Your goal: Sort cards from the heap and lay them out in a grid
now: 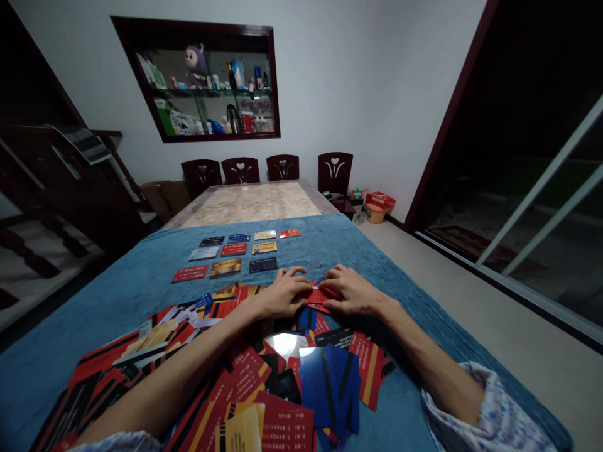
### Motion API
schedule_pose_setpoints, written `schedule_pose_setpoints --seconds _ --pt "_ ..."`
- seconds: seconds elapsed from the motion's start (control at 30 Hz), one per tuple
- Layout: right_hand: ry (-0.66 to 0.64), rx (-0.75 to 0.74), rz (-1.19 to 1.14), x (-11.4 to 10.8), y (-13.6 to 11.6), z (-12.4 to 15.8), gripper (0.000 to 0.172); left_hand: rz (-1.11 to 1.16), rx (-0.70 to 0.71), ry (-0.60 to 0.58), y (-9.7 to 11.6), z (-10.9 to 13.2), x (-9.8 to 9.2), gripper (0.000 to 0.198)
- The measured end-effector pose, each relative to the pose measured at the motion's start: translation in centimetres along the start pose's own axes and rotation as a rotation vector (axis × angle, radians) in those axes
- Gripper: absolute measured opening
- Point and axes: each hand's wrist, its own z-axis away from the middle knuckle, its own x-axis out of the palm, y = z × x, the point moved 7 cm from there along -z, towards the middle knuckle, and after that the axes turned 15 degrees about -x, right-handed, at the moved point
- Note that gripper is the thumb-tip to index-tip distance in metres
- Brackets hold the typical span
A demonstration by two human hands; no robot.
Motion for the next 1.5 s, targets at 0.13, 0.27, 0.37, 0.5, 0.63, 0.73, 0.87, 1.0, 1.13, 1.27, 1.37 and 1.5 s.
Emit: schedule_pose_setpoints --seconds 0.13,0.27,0.37,0.5,0.63,0.73,0.87,1.0,1.13,1.27,1.37,1.5 --pt "0.023 -0.024 0.005 -0.2 -0.1 0.0 0.033 -0.016 0.050 0.021 0.3 0.3 0.0 0.023" --pt "0.073 -0.060 0.001 -0.5 -0.3 0.1 0.031 -0.019 0.064 0.037 0.3 0.4 -0.2 0.025" --pt "0.115 -0.074 -0.021 -0.6 -0.2 0.2 0.029 0.006 0.050 0.047 0.0 0.3 -0.4 0.026" --pt "0.189 -0.063 -0.047 -0.7 0.6 0.3 0.028 0.076 0.002 0.083 -0.7 -0.1 -0.6 0.028" --pt "0.250 -0.076 -0.050 -0.5 1.2 0.4 0.028 0.111 -0.043 0.112 -1.4 -0.5 -0.4 0.028" --pt "0.280 -0.059 -0.043 -0.2 1.8 0.4 0.029 0.112 -0.065 0.134 -1.6 -0.7 -0.4 0.028" --pt "0.321 -0.010 -0.013 0.1 2.5 0.6 0.027 0.118 -0.106 0.173 -2.1 -0.9 -0.4 0.027" --pt "0.348 0.031 0.011 0.3 2.9 0.7 0.025 0.133 -0.124 0.171 -2.3 -0.9 0.0 0.026" --pt "0.351 0.049 0.037 0.2 2.8 0.6 0.026 0.150 -0.136 0.188 -2.4 -0.9 0.1 0.027" --pt "0.349 0.039 0.065 0.2 2.5 0.4 0.025 0.177 -0.147 0.193 -2.4 -0.9 0.0 0.026" --pt "0.352 0.030 0.080 0.2 2.4 0.2 0.025 0.209 -0.142 0.219 -2.3 -0.9 -0.2 0.026" --pt "0.347 0.002 0.091 0.3 2.0 0.0 0.025 0.215 -0.127 0.241 -2.2 -0.8 -0.3 0.027"
